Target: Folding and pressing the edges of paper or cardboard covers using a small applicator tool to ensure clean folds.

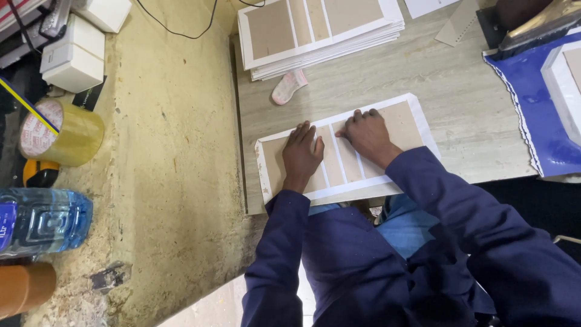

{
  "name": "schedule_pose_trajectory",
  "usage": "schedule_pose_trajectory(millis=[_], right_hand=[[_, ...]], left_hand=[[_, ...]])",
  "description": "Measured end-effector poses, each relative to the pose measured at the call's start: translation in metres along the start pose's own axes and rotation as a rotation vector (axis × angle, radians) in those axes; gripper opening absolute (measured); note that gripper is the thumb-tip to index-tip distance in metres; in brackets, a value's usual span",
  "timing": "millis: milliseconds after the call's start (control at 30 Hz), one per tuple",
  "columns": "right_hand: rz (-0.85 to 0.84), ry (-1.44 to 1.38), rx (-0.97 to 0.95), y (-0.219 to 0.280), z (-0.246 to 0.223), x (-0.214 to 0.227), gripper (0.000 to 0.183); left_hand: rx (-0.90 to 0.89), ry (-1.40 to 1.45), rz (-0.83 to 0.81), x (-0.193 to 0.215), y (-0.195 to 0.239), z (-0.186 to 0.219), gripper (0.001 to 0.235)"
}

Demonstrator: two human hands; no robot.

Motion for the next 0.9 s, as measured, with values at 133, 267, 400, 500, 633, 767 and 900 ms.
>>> schedule_pose_trajectory(millis=[133,267,400,500,633,767,900], right_hand=[[-0.070,-0.030,-0.028,-0.013,0.001,0.013,0.055],[-0.104,-0.010,-0.094,-0.015,-0.002,0.016,0.055],[-0.090,-0.054,-0.102,-0.011,-0.003,0.004,0.056],[-0.021,0.008,-0.093,0.002,-0.013,-0.004,0.052],[0.014,-0.032,-0.090,0.007,-0.006,0.004,0.046],[-0.028,-0.072,-0.035,-0.017,0.013,0.010,0.043],[-0.090,-0.089,-0.150,-0.020,0.029,0.008,0.075]], left_hand=[[-0.074,-0.021,0.070,0.013,-0.002,0.009,0.020],[-0.010,0.011,0.016,0.006,-0.002,0.005,0.020],[-0.065,-0.065,0.092,0.000,-0.018,0.012,0.039],[-0.049,-0.009,-0.118,-0.003,-0.023,0.037,0.052],[-0.041,0.015,-0.095,-0.017,-0.014,0.035,0.038],[-0.054,-0.042,0.037,-0.010,-0.018,0.034,0.030],[-0.078,-0.039,0.089,0.003,-0.016,0.040,0.020]])
Point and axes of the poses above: each hand's wrist, its own y-axis away from the middle knuckle, its own x-axis out of the back of the hand, z = x × y, the point moved 4 cm from there along -y, towards the middle knuckle, and after that the axes turned 3 degrees about -x, right-handed, at the moved point
